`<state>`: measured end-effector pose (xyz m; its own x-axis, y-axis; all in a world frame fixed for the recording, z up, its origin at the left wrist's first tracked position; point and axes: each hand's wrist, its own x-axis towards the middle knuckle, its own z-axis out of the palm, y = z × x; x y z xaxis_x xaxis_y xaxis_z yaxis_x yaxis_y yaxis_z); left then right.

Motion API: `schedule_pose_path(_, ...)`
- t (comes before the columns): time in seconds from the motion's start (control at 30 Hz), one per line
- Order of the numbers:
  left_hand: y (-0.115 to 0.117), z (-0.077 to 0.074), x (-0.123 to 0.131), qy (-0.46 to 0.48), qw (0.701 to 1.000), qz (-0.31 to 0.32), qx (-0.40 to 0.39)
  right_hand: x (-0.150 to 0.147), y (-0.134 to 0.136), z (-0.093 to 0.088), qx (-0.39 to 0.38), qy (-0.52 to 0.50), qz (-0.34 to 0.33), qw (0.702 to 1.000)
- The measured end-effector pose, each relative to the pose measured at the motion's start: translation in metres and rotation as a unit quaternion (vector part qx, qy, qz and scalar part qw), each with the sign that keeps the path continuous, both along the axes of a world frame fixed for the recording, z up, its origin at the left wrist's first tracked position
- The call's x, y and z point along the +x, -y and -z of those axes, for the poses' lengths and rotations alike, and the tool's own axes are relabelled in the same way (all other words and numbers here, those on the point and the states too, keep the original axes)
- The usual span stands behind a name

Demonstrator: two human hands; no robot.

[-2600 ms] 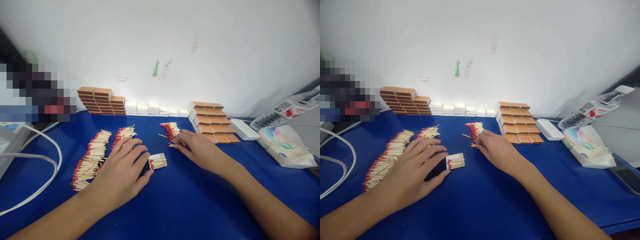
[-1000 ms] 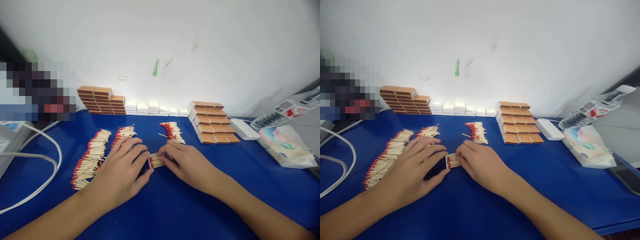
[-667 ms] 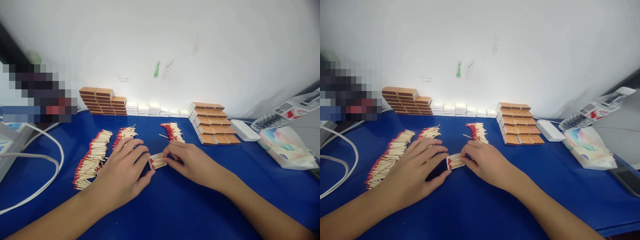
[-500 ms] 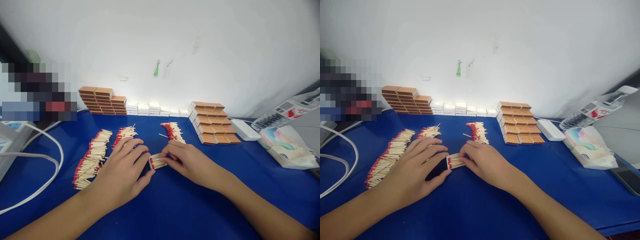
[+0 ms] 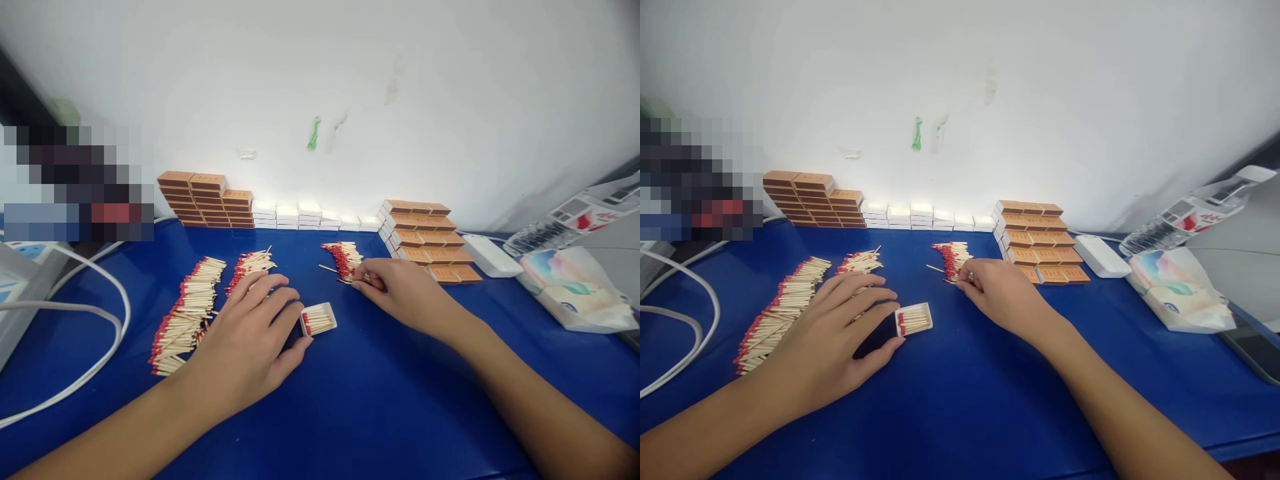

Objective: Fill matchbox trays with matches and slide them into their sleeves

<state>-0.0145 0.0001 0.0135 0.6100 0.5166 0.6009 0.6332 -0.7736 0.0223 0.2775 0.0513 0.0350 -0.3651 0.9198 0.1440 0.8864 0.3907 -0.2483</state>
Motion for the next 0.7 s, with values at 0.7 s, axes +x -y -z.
schedule_pose_path(0.7,-0.001,0.002,0.001,-0.001,1.000,0.002,0.003,0.008,0.002,-0.006,-0.045,0.046,-0.026,0.998)
